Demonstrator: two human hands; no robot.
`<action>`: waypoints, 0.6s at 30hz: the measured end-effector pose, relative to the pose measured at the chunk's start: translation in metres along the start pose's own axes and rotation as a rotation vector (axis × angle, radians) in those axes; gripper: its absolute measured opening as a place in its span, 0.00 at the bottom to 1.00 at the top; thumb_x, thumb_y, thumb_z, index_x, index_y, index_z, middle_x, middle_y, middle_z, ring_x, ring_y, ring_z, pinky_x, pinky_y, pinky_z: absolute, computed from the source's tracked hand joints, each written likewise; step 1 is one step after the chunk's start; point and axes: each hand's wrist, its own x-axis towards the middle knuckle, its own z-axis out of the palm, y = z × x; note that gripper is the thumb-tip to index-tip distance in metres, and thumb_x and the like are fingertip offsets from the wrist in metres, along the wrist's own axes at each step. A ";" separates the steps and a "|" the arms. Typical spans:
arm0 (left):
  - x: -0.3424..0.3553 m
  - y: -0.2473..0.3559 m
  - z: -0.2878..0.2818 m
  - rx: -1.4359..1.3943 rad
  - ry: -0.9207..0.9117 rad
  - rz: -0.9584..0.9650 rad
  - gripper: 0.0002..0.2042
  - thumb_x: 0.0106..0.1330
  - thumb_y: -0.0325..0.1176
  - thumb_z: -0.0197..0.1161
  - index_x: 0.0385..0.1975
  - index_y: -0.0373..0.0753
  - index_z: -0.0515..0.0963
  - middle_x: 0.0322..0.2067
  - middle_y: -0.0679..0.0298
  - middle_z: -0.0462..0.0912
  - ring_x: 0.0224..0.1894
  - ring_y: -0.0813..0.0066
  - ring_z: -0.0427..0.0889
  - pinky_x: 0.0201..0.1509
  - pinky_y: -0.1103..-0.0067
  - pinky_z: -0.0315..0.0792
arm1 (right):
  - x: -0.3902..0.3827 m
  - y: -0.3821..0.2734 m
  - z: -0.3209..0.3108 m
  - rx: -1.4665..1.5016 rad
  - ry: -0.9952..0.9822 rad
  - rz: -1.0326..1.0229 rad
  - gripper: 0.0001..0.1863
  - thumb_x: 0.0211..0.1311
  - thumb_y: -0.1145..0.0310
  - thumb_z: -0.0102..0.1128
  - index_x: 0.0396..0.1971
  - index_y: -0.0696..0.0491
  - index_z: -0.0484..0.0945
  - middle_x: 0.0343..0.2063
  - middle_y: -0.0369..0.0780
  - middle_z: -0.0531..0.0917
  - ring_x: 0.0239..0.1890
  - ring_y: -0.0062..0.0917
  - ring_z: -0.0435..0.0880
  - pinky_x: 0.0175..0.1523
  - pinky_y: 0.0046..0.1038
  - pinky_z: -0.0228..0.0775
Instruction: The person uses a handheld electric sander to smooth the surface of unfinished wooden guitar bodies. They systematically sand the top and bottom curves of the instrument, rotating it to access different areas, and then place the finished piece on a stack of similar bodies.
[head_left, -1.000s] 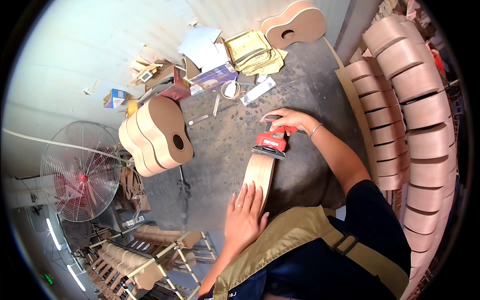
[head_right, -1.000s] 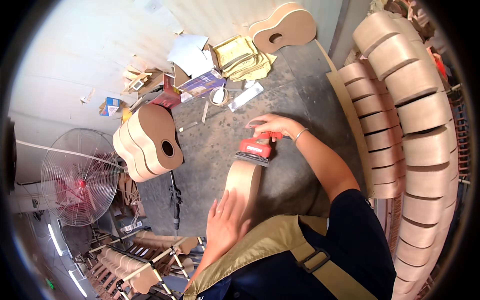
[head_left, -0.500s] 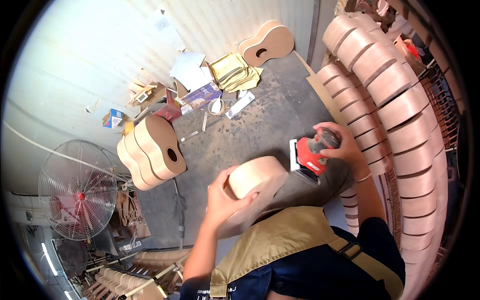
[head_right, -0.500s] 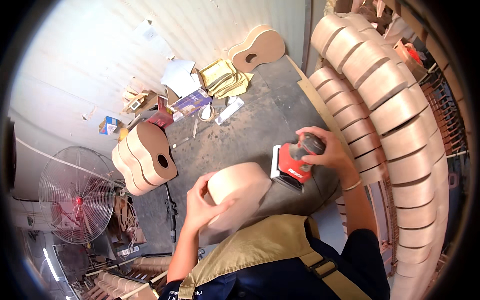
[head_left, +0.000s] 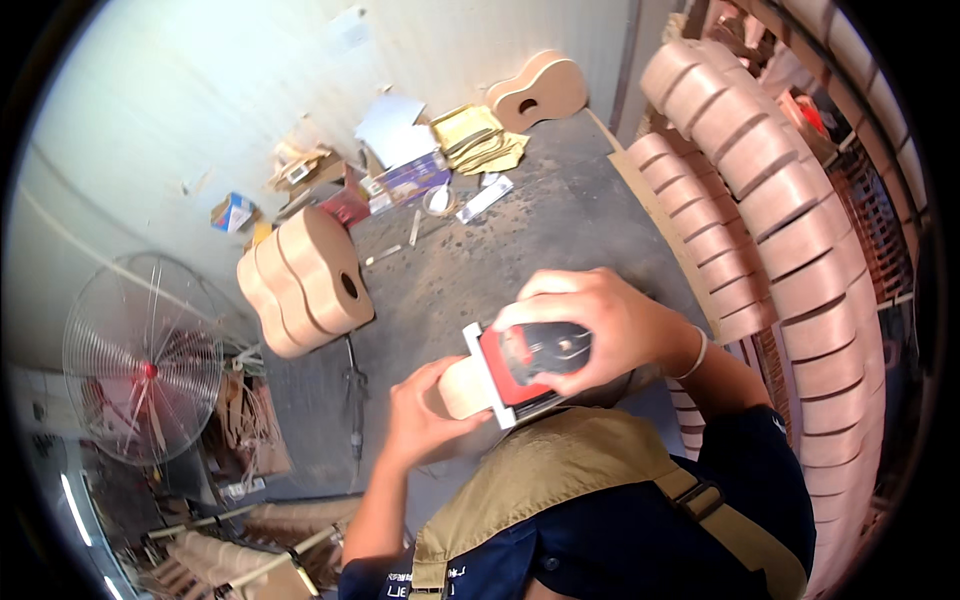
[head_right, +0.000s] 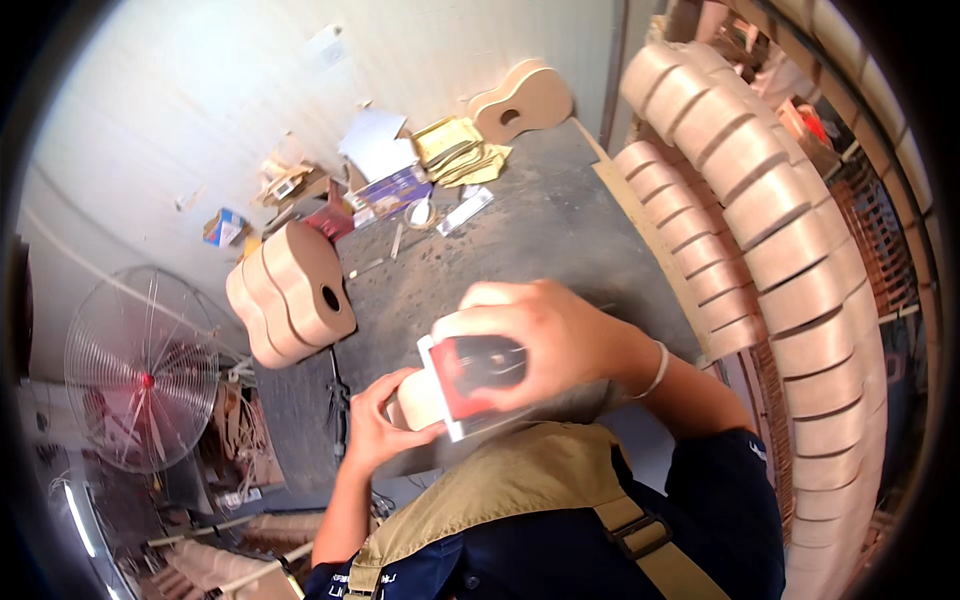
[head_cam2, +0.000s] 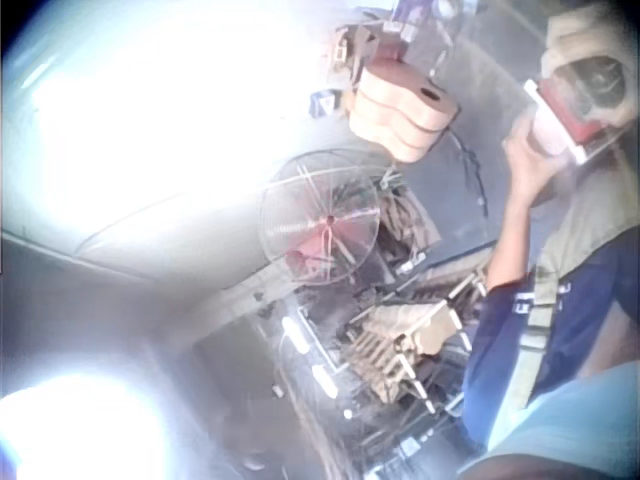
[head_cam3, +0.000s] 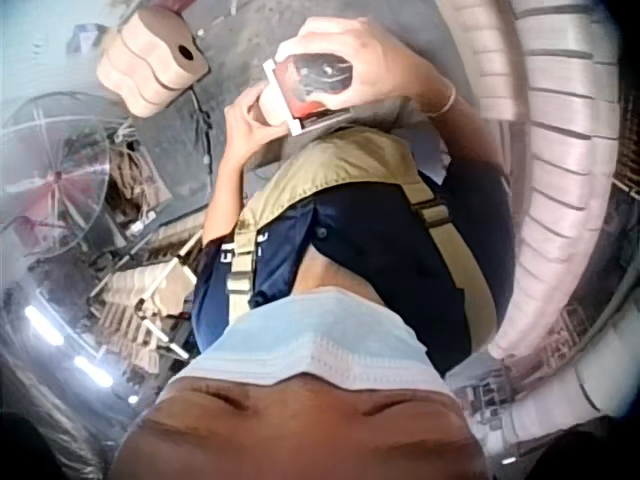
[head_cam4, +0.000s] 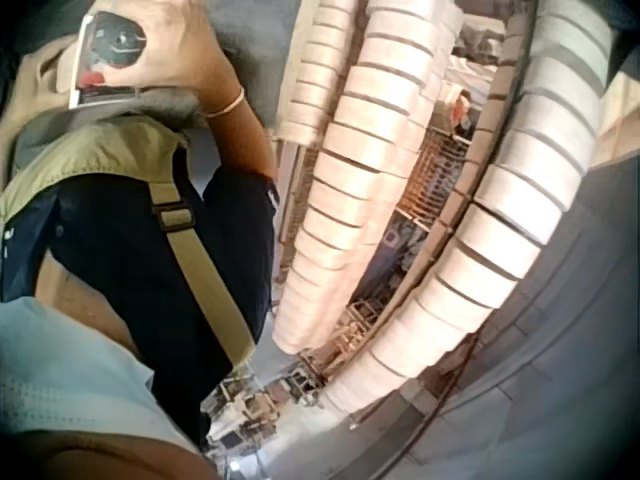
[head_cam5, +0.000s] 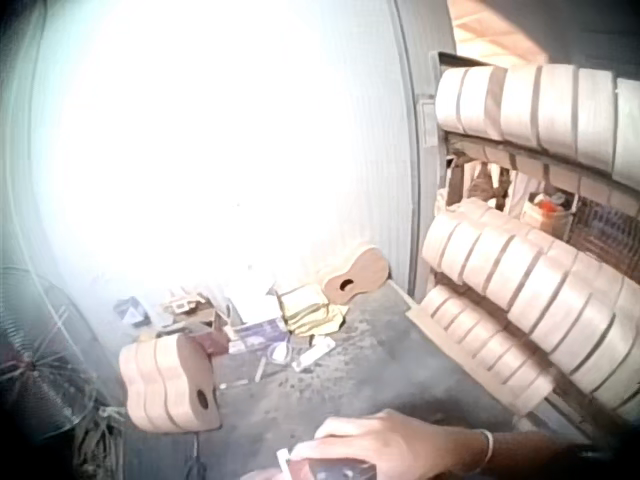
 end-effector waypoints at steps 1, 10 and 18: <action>-0.005 0.000 -0.014 0.011 -0.011 0.003 0.36 0.45 0.39 0.92 0.58 0.36 0.89 0.52 0.55 0.95 0.56 0.62 0.95 0.65 0.68 0.84 | -0.008 0.004 0.001 0.012 0.009 0.004 0.30 0.51 0.65 0.83 0.57 0.47 0.88 0.46 0.38 0.90 0.45 0.39 0.92 0.51 0.35 0.87; -0.012 -0.008 -0.004 -0.023 -0.023 0.032 0.35 0.48 0.37 0.90 0.58 0.33 0.89 0.53 0.54 0.95 0.55 0.72 0.94 0.64 0.72 0.83 | 0.037 -0.043 0.036 -0.188 -0.103 -0.119 0.31 0.52 0.55 0.84 0.58 0.47 0.89 0.44 0.40 0.90 0.41 0.42 0.93 0.43 0.38 0.86; -0.068 -0.088 -0.049 -0.393 0.073 -0.098 0.41 0.43 0.29 0.95 0.63 0.31 0.87 0.56 0.61 0.93 0.61 0.71 0.88 0.73 0.69 0.79 | -0.022 0.007 0.059 0.013 0.152 -0.066 0.34 0.42 0.70 0.84 0.57 0.51 0.89 0.44 0.40 0.92 0.47 0.39 0.92 0.53 0.38 0.86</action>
